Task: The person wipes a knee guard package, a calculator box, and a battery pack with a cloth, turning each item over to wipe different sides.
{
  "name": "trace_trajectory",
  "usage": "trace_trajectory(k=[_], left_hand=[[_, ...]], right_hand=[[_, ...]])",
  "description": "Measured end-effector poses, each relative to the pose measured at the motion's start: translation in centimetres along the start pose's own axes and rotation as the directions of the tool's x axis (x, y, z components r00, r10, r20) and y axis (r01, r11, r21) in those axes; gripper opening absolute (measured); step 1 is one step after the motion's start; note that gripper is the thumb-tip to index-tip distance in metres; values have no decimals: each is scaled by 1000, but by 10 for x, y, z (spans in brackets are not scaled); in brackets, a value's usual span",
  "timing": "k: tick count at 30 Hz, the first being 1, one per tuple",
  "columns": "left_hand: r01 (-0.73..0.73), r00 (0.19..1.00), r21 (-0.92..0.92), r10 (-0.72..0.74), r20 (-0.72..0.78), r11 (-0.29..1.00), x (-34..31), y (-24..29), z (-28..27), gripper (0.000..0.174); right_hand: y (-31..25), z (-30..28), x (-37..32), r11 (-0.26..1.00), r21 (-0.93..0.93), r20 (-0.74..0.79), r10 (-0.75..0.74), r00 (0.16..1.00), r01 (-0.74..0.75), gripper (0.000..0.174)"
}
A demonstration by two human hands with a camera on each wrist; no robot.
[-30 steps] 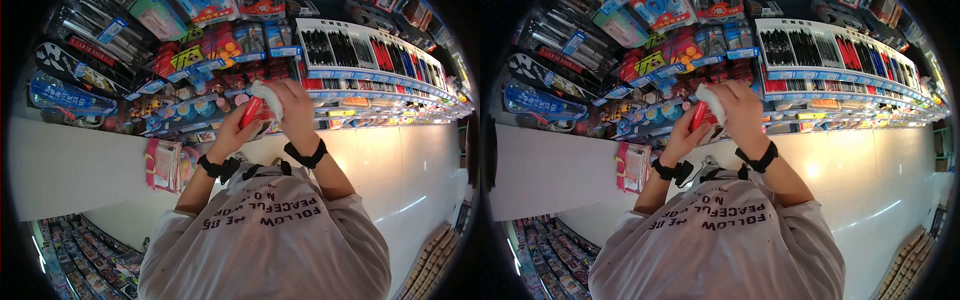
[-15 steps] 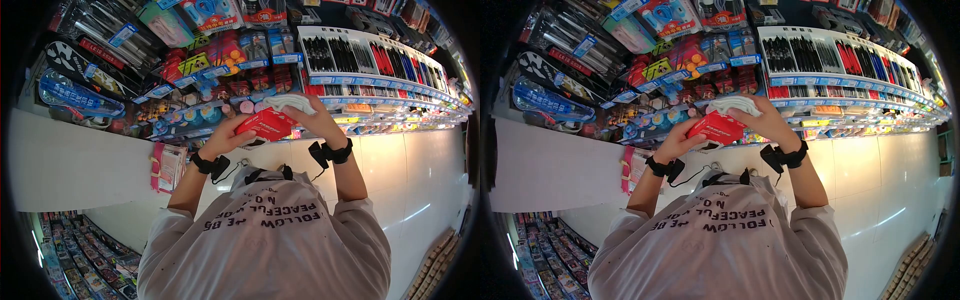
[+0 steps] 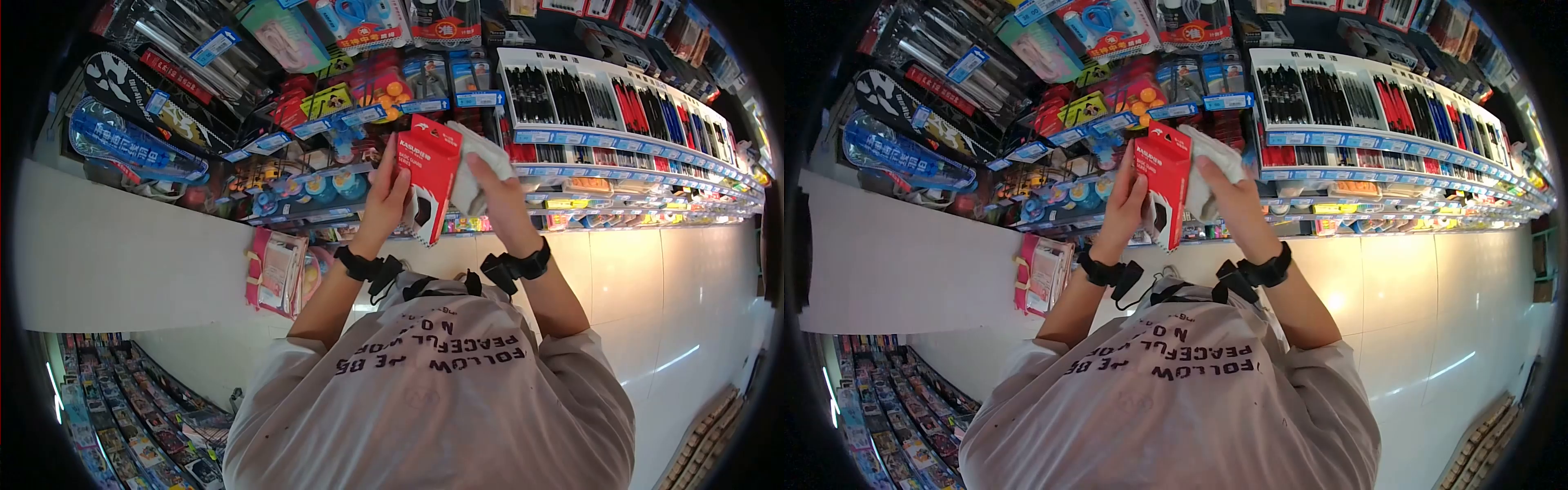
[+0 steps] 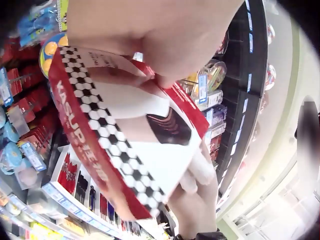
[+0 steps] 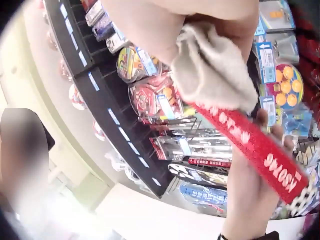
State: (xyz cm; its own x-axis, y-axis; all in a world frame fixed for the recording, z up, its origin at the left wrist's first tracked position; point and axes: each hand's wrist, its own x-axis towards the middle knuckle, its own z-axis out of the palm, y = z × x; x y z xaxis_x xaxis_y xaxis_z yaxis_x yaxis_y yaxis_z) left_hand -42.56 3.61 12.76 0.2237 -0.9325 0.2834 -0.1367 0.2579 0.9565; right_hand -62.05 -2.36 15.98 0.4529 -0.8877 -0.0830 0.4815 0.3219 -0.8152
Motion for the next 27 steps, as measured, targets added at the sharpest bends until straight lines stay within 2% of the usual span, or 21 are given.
trace_trajectory(k=[1,2,4,5,6,8,9,10,11,12,14,15,16,17,18,19,22,24,25,26,27], left_hand=[[-89,995,127,92,-22,988,4,-5,5,59],[-88,996,125,91,-21,988,3,-9,10,59],[43,999,-120,-45,-17,992,7,0,19,58],[239,971,-181,-240,13,954,0,12,25,54],[239,971,-181,-240,15,954,-3,13,26,54],[443,885,-573,-439,155,690,-6,14,27,64],[434,898,-619,-372,236,654,-6,16,26,74],[338,933,-649,-332,137,682,-7,21,30,75],[363,923,-665,-351,159,652,-7,22,26,75],[387,911,-681,-370,180,622,-7,26,20,76],[407,913,-629,-324,249,662,-5,37,7,76],[444,896,-669,-299,328,595,-8,38,1,76],[486,874,-700,-266,407,524,-10,41,-1,76],[492,870,-698,-269,412,521,-13,44,2,76],[538,841,-667,-376,388,516,-16,51,9,75],[585,802,-634,-478,358,506,-18,55,13,75],[592,806,-660,-328,493,462,-20,44,10,70],[507,861,-662,-362,357,552,-16,52,11,76],[504,858,-851,-197,474,146,-12,54,8,79],[461,887,-747,-256,383,479,-4,57,7,83],[417,906,-756,-165,390,504,-2,65,9,84]], right_hand=[[9,7,2,990,-100,-49,-107,993,102,38],[14,13,3,959,-202,-86,-219,972,198,36],[16,22,3,955,-197,-64,-240,969,223,35],[21,24,5,874,-339,-4,-371,929,347,35],[23,26,6,757,-465,74,-483,873,459,36],[21,26,6,731,-527,125,-438,890,433,40],[15,28,4,544,-646,245,-516,821,535,44],[12,29,2,325,-721,376,-557,740,611,47],[12,29,-1,254,-738,417,-557,718,625,49],[11,27,-5,255,-738,417,-555,720,625,49],[10,23,-12,34,-644,646,-512,566,764,46],[8,25,-16,-59,-615,697,-506,507,786,42],[2,26,-17,-57,-618,695,-507,511,784,42],[-7,26,-13,-151,-594,726,-523,447,790,40],[-17,27,-9,-245,-569,756,-531,382,785,38],[-28,30,-1,-261,-582,735,-573,361,770,35],[-47,37,17,-181,-653,661,-610,436,735,38],[-39,40,11,-200,-609,708,-572,414,767,37],[-32,41,0,-241,-567,754,-537,379,787,36],[-20,42,-12,-245,-549,779,-496,383,799,33],[-15,41,-26,-179,-529,797,-440,414,829,31]])
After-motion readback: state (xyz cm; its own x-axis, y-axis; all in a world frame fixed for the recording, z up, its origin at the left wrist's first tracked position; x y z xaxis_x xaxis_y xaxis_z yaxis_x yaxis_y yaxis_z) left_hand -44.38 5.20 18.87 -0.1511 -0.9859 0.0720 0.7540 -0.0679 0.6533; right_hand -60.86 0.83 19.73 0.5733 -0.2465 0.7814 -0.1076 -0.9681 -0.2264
